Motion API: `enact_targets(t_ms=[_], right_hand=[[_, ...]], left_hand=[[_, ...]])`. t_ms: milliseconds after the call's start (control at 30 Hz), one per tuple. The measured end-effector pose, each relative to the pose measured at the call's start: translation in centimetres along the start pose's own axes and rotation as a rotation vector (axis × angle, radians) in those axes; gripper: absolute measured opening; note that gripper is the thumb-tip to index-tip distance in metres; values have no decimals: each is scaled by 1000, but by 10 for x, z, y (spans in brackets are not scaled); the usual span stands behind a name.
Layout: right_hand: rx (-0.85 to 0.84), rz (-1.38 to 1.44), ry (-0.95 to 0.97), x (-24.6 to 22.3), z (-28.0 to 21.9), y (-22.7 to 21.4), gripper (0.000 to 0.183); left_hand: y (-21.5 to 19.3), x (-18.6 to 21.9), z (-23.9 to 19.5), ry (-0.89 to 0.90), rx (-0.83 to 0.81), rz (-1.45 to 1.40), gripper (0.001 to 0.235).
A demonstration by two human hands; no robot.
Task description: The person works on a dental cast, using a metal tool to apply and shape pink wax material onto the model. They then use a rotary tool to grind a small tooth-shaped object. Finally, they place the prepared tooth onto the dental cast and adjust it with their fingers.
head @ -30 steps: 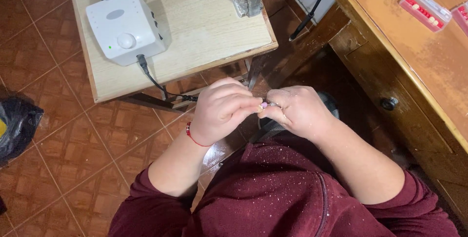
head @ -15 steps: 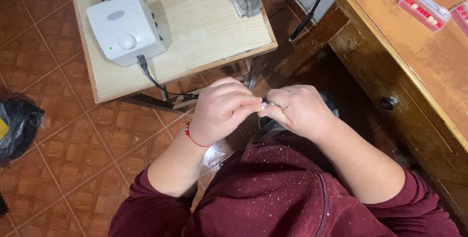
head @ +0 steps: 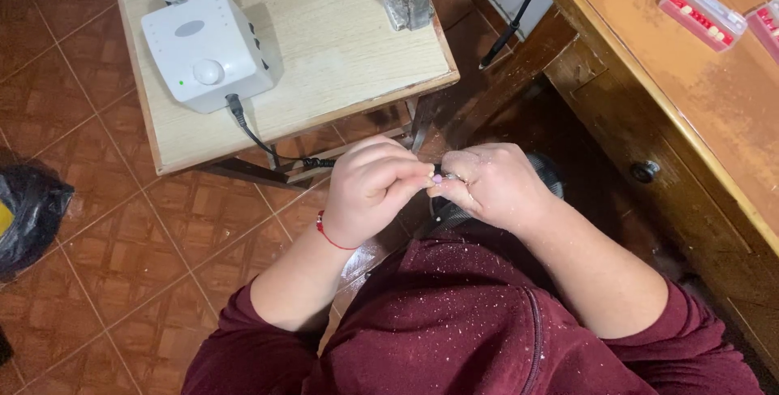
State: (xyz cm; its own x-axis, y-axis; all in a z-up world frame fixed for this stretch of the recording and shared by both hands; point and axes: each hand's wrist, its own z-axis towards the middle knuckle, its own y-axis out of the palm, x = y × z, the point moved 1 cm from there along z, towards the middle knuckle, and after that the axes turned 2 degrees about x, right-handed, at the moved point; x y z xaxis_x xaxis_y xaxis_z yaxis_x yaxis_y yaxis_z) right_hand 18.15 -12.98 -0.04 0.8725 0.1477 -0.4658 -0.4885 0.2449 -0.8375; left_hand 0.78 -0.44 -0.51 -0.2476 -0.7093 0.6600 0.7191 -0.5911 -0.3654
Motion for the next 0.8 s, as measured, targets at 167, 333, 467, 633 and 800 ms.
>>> enact_targets(t_ms=[167, 333, 467, 633, 800], right_hand=[[32, 4, -21, 5, -2, 5, 42], [3, 120, 1, 9, -4, 9, 45], [-32, 244, 42, 8, -4, 9, 39], [-54, 315, 51, 5, -2, 5, 33], [-57, 198, 49, 7, -3, 6, 39]], left_hand=[[5, 2, -2, -6, 56, -28, 15], [4, 1, 0, 42, 49, -35, 17], [3, 0, 0, 77, 50, -37, 20], [-1, 3, 3, 84, 18, -49, 21], [-4, 3, 5, 101, -11, 1, 20]])
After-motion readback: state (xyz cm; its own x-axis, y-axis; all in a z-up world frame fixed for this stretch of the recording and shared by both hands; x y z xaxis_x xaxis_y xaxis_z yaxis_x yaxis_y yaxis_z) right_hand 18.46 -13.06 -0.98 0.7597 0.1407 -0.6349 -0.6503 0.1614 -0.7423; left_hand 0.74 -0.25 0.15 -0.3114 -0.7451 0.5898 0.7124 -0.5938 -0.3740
